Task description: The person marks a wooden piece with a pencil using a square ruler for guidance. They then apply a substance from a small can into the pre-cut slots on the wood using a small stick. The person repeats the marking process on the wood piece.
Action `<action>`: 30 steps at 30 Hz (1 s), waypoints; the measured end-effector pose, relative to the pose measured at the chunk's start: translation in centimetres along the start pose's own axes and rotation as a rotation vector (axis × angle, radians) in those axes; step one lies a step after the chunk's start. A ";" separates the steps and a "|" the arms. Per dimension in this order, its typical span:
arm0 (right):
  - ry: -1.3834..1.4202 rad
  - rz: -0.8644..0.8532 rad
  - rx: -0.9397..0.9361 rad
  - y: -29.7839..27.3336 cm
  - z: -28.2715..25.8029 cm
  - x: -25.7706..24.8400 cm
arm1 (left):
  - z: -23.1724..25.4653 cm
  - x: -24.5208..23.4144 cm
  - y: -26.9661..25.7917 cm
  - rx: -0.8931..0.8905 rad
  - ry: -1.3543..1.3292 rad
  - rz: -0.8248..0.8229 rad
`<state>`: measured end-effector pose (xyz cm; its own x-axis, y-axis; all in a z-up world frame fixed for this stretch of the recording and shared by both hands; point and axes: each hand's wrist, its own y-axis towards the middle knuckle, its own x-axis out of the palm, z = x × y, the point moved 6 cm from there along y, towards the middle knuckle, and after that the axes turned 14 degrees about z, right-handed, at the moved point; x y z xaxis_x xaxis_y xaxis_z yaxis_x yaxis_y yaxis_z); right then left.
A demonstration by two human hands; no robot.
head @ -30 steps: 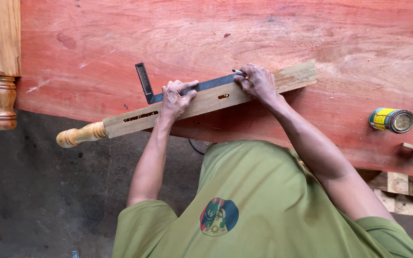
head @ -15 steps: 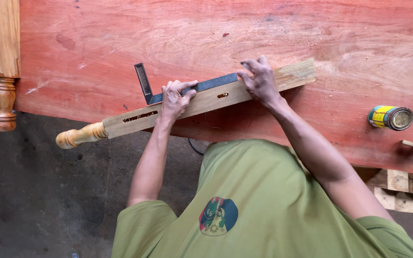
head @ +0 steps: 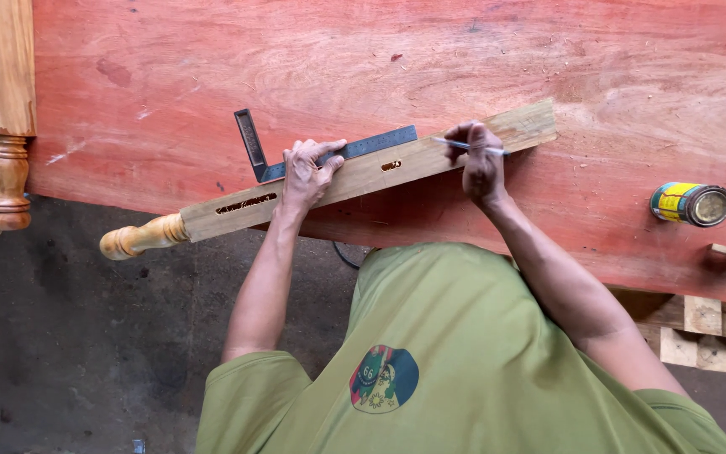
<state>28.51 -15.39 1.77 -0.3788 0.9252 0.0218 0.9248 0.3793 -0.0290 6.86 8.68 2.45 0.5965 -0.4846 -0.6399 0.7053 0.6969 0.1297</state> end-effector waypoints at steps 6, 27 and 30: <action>-0.167 0.010 -0.234 -1.7 -1.7 0.8 | 0.2 0.0 0.0 -0.006 -0.004 0.004; -0.239 -0.031 -0.579 -2.3 -0.7 1.1 | 0.7 -0.3 0.2 0.009 0.013 -0.009; -0.250 -0.031 -0.574 -2.3 -1.0 1.2 | 1.0 -0.4 0.2 0.003 0.008 -0.001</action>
<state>25.91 -15.17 2.83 -0.3382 0.9143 -0.2228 0.7581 0.4050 0.5111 7.12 8.46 3.49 0.5930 -0.4811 -0.6457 0.7071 0.6947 0.1318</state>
